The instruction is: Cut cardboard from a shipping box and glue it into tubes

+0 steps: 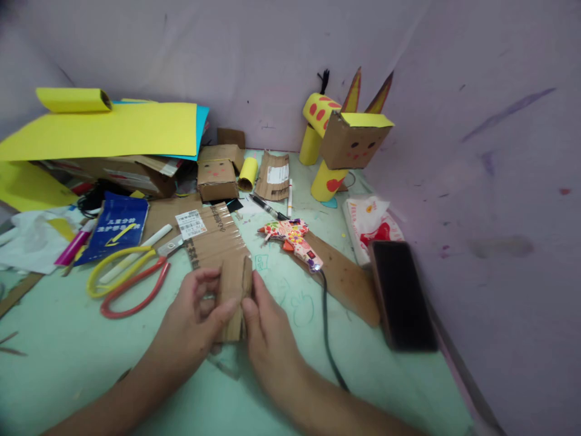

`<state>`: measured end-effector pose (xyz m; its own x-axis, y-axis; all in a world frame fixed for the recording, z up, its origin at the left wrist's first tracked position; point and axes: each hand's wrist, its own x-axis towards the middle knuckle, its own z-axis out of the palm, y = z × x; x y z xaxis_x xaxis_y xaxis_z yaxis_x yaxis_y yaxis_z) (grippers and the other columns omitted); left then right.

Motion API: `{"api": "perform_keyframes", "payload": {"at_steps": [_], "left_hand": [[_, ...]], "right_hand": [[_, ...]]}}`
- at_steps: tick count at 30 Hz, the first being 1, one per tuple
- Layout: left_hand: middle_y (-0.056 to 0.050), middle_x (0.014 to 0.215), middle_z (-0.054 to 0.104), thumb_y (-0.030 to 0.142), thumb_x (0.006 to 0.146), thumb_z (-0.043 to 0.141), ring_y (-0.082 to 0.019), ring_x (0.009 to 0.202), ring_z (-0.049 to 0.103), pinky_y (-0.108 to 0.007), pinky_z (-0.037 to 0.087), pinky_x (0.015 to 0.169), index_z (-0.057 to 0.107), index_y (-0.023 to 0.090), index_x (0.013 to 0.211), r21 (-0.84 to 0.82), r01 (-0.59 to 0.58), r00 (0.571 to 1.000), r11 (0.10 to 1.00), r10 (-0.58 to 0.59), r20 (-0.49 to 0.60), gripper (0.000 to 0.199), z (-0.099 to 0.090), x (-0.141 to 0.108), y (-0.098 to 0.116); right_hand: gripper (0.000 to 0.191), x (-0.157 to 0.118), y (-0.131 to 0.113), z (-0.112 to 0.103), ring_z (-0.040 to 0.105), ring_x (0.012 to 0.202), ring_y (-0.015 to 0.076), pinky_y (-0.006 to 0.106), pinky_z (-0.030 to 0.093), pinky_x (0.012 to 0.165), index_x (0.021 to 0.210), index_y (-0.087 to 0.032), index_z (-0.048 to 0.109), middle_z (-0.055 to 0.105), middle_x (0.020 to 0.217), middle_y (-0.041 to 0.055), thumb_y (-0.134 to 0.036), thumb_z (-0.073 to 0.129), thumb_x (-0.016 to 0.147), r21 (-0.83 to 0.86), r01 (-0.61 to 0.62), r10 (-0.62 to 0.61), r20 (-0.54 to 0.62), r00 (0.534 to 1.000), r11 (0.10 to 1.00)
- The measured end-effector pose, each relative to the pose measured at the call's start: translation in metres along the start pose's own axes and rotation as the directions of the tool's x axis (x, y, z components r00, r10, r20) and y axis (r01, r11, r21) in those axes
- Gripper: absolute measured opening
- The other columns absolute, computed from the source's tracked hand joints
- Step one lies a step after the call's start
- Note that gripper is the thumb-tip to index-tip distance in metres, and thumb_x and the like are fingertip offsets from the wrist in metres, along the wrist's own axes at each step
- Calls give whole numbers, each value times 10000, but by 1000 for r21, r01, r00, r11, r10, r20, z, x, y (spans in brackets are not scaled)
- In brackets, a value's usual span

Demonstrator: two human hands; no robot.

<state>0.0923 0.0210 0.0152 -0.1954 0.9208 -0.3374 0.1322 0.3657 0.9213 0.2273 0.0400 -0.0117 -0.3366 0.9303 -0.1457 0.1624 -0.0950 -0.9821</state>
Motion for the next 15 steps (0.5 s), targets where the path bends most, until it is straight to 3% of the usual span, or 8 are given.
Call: {"api": "perform_keyframes", "payload": {"at_steps": [2,5,8,10,12,15], "left_hand": [[28,821,620,440,778,602,-120,507,594,-214,460,387,349,255,949,-34,49,999,998,-49,10,357,2,0,-1],[128,506,474,456,757,613,-81,361,471,-177,393,327,332,250,773,-80,83,996,993,-80,45,349,2,0,0],[130,464,458,471,756,604,-78,357,499,-168,389,338,334,238,699,-97,68,996,993,-61,69,362,-1,1,4],[106,492,523,488,767,586,-101,405,566,-185,422,370,351,231,696,-147,61,991,987,-43,123,356,-4,1,7],[87,523,564,479,763,599,-104,432,587,-194,445,402,379,219,700,-206,53,985,977,-18,169,346,-6,1,8],[95,510,546,439,736,650,-74,402,537,-178,437,406,401,209,715,-233,12,988,972,24,154,339,-9,-1,7]], "right_hand": [[562,-2,1,2,344,1360,235,429,273,1126,1417,-179,360,444,1441,101,-480,377,943,-23,-24,24,-38,999,999],[603,-2,-1,3,389,1326,272,469,373,1062,1420,-205,331,453,1426,109,-523,416,914,65,-97,102,-63,993,993],[636,4,-6,3,611,1072,304,448,583,726,1315,-224,351,541,1300,149,-615,488,833,254,-215,214,32,976,943],[576,9,-9,2,693,766,243,350,573,490,1151,-230,389,635,1097,115,-642,544,779,357,-256,243,84,967,898],[491,13,-12,0,654,558,162,264,515,396,1018,-233,407,658,884,29,-607,598,763,440,-270,257,91,962,856],[407,18,-15,-4,600,481,113,214,495,397,931,-211,474,614,686,-38,-540,644,763,544,-326,282,165,945,773]]}}
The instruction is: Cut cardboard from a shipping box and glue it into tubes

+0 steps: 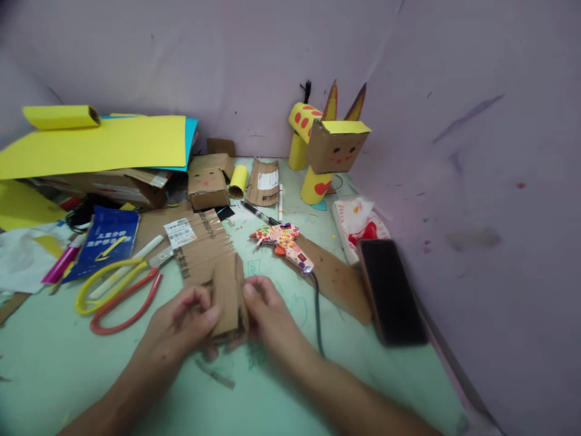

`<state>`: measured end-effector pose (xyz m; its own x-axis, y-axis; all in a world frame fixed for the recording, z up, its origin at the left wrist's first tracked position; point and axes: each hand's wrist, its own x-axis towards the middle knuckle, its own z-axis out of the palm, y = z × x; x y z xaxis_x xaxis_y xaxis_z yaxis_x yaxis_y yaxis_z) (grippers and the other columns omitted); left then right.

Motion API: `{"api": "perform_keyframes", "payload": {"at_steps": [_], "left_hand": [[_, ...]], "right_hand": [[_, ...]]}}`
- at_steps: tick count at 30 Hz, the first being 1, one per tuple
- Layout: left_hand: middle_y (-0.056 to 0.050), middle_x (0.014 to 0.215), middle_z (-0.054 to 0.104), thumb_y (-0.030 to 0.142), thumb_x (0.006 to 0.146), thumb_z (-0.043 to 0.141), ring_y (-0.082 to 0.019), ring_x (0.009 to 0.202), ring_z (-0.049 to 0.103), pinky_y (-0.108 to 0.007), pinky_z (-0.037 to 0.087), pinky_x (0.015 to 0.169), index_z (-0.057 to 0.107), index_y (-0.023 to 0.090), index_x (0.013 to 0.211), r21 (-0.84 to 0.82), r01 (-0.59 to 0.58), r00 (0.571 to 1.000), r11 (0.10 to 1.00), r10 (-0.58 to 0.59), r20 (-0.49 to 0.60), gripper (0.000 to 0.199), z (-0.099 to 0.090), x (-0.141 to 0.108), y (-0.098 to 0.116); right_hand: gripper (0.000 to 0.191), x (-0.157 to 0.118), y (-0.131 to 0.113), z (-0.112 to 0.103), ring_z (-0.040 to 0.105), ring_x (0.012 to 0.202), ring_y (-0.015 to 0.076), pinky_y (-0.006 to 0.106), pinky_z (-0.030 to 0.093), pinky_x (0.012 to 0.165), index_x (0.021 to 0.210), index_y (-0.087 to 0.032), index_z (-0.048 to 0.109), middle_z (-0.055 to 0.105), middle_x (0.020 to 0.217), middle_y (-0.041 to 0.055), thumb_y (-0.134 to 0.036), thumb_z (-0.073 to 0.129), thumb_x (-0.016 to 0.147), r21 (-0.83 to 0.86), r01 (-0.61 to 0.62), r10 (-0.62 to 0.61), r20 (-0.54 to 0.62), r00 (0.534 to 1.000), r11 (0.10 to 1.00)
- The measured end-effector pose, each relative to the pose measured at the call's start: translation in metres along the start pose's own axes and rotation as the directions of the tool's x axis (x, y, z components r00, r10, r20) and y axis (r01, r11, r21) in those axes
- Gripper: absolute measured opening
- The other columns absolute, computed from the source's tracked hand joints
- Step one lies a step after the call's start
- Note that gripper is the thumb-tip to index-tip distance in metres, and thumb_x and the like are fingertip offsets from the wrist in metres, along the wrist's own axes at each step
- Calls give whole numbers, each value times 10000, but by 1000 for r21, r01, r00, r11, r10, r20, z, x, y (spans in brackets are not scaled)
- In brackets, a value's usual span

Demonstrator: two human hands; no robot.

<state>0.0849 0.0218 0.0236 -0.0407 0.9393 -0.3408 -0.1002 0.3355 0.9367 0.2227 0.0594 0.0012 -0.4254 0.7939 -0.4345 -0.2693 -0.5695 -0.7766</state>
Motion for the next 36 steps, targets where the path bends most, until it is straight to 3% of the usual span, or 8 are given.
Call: {"api": "perform_keyframes", "payload": {"at_steps": [7,10,13,16,22,27,32,36], "left_hand": [[-5,796,581,459,738,630,-203,679,622,-339,523,551,387,232,915,395,-128,961,910,211,-176,376,-5,-4,-8],[-178,1208,462,445,745,607,-370,1095,497,-561,454,828,414,185,1153,806,-336,753,487,653,-80,520,-11,-4,-7],[-185,1395,314,349,812,532,-400,1274,306,-602,293,992,401,197,1246,843,-526,580,115,773,257,478,-15,-4,-4],[-152,1361,373,281,850,477,-346,1267,334,-531,311,1019,382,211,1270,786,-604,616,130,702,358,436,-17,-3,-7],[-164,1268,424,322,848,510,-307,1179,405,-446,368,970,353,141,1294,835,-518,655,185,713,248,506,-24,4,-19],[-173,1266,432,313,869,487,-299,1170,423,-435,383,959,327,124,1318,856,-483,685,184,688,239,513,-25,5,-22],[-144,1253,466,331,841,551,-297,1162,458,-438,421,954,371,180,1290,854,-497,663,153,703,260,507,-23,4,-21],[-108,1220,514,343,849,541,-254,1126,528,-377,477,937,426,214,1219,847,-454,720,277,674,165,408,-23,1,-18]], "right_hand": [[426,3,-3,0,563,435,97,214,504,420,758,-139,604,620,601,1,-545,703,679,94,-63,49,140,989,994],[456,6,-3,-1,543,401,100,209,482,377,661,-123,600,582,518,-1,-566,709,642,97,-101,83,171,982,990],[459,7,-5,-3,524,370,106,201,438,309,656,-119,598,566,500,-7,-546,754,592,87,-138,120,185,975,987],[412,6,-4,-6,512,390,87,158,397,301,760,-152,597,559,549,-41,-500,770,622,88,-103,90,139,986,991],[590,-6,-5,-10,638,669,169,255,527,472,970,-162,637,630,864,56,-683,611,693,98,27,-45,192,980,995],[688,-13,-11,-9,592,990,220,338,492,831,1135,-228,564,616,1038,46,-389,866,539,-6,250,-245,173,954,968],[574,-8,-10,-13,616,675,138,271,520,587,1098,-242,512,594,914,-3,-416,798,632,65,115,-125,189,974,991],[546,-7,-7,-16,597,771,164,258,487,611,1007,-227,515,579,882,-3,-421,817,595,30,146,-149,165,975,989]]}}
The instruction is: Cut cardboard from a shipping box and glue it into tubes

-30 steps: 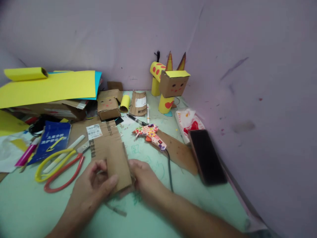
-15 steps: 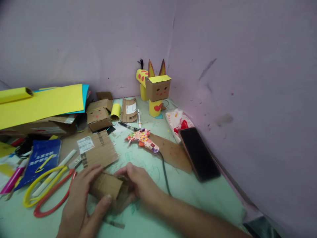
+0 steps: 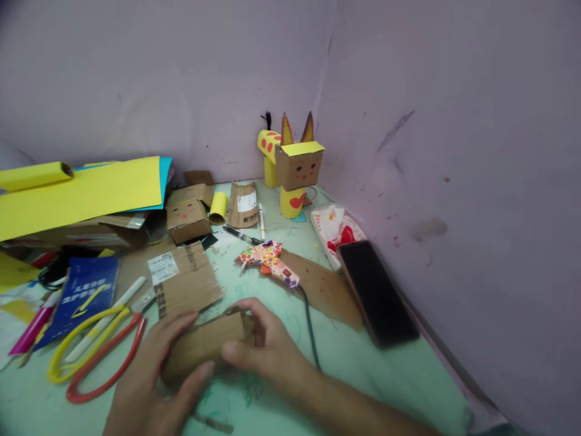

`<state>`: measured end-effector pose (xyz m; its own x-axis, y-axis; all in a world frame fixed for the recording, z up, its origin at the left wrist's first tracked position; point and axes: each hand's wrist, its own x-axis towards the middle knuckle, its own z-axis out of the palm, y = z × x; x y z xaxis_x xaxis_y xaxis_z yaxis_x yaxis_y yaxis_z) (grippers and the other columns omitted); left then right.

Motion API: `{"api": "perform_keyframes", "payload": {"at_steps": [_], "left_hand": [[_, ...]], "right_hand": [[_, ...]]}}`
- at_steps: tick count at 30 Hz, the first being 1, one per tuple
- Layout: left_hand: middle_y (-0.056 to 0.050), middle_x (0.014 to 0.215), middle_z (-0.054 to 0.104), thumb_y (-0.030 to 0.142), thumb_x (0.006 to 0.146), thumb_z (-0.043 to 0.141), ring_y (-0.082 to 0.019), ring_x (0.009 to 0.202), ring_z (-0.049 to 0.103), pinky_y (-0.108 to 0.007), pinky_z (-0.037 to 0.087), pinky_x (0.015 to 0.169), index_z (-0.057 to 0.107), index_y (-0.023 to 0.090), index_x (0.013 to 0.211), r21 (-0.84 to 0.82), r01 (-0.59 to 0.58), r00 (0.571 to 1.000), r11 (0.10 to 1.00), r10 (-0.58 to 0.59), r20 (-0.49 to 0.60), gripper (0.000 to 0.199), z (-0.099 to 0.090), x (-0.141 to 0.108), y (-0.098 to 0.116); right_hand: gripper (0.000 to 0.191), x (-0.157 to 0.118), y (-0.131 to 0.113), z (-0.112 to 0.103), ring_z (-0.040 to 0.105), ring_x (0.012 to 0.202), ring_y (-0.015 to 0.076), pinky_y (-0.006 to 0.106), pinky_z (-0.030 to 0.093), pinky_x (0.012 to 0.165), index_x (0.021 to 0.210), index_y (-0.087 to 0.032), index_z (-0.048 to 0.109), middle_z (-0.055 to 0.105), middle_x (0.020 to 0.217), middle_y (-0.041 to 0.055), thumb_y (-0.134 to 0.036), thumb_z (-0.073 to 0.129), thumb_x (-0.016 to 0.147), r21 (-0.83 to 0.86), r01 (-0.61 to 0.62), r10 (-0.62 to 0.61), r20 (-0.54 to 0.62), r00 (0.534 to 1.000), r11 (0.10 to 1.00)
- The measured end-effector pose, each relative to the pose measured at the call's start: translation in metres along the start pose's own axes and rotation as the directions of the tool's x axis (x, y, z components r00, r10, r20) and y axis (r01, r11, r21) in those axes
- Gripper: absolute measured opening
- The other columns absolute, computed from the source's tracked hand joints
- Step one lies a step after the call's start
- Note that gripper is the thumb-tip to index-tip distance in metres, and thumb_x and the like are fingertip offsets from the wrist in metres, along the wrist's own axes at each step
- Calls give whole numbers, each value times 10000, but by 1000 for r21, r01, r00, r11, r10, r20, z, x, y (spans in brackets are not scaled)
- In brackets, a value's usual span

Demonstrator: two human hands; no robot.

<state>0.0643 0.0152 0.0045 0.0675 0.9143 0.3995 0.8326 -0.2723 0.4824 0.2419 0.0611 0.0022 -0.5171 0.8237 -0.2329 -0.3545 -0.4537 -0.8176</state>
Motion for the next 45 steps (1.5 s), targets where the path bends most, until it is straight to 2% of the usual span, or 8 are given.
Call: {"api": "perform_keyframes", "payload": {"at_steps": [5,9,15,23,29,33,40,45], "left_hand": [[-48,1141,594,328,841,564,-203,1033,624,-278,539,843,472,276,1159,-53,-33,997,998,37,70,335,-4,1,-1],[-35,1098,640,349,823,584,-211,1009,645,-271,552,810,521,285,1127,-96,-19,996,995,27,83,317,-7,4,-2],[-69,1183,573,340,815,581,-244,1061,609,-304,542,823,513,269,1177,-106,4,998,994,3,67,375,-8,3,-5],[-131,1267,385,328,897,464,-227,1041,535,-315,530,790,512,216,1089,62,-254,966,965,250,69,227,-4,0,-9],[-225,1213,421,399,848,518,-365,1076,454,-495,492,748,518,193,1098,332,-527,842,782,533,81,324,-7,11,-10],[-154,1219,461,342,783,609,-366,1092,432,-575,403,853,576,275,1046,470,-519,824,714,564,54,273,-5,13,-5],[-259,1172,454,233,772,506,-337,1048,494,-462,537,689,520,165,1048,342,-595,798,727,584,147,284,3,12,-12],[-211,1146,496,238,810,457,-277,985,547,-409,558,691,535,156,1043,364,-583,805,726,575,144,259,5,8,-12]], "right_hand": [[512,-2,0,-2,555,802,169,291,428,714,1063,-224,548,578,873,3,-437,779,659,-203,135,-143,-25,989,970],[564,-3,-2,-3,560,900,201,318,424,772,1080,-226,581,579,1021,46,-427,817,608,-178,157,-161,-10,987,971],[532,-1,-4,0,548,806,161,270,404,706,947,-203,605,608,887,17,-376,875,523,-117,131,-136,-40,990,984],[574,0,0,0,524,693,122,233,398,624,835,-188,584,599,766,-22,-407,908,415,-64,63,-70,-110,991,996],[661,1,3,2,526,674,138,243,397,610,827,-211,572,588,729,-34,-500,896,329,-91,23,-37,-145,989,996],[695,1,8,4,538,720,172,264,410,635,827,-220,587,602,738,-20,-568,867,294,-206,41,-77,-171,982,978],[696,-1,13,3,581,766,195,272,440,658,867,-235,586,651,799,1,-543,877,315,-275,54,-86,-105,991,960],[716,-3,10,4,567,740,191,274,443,646,865,-229,582,646,778,6,-579,862,307,-344,57,-107,-128,986,937]]}}
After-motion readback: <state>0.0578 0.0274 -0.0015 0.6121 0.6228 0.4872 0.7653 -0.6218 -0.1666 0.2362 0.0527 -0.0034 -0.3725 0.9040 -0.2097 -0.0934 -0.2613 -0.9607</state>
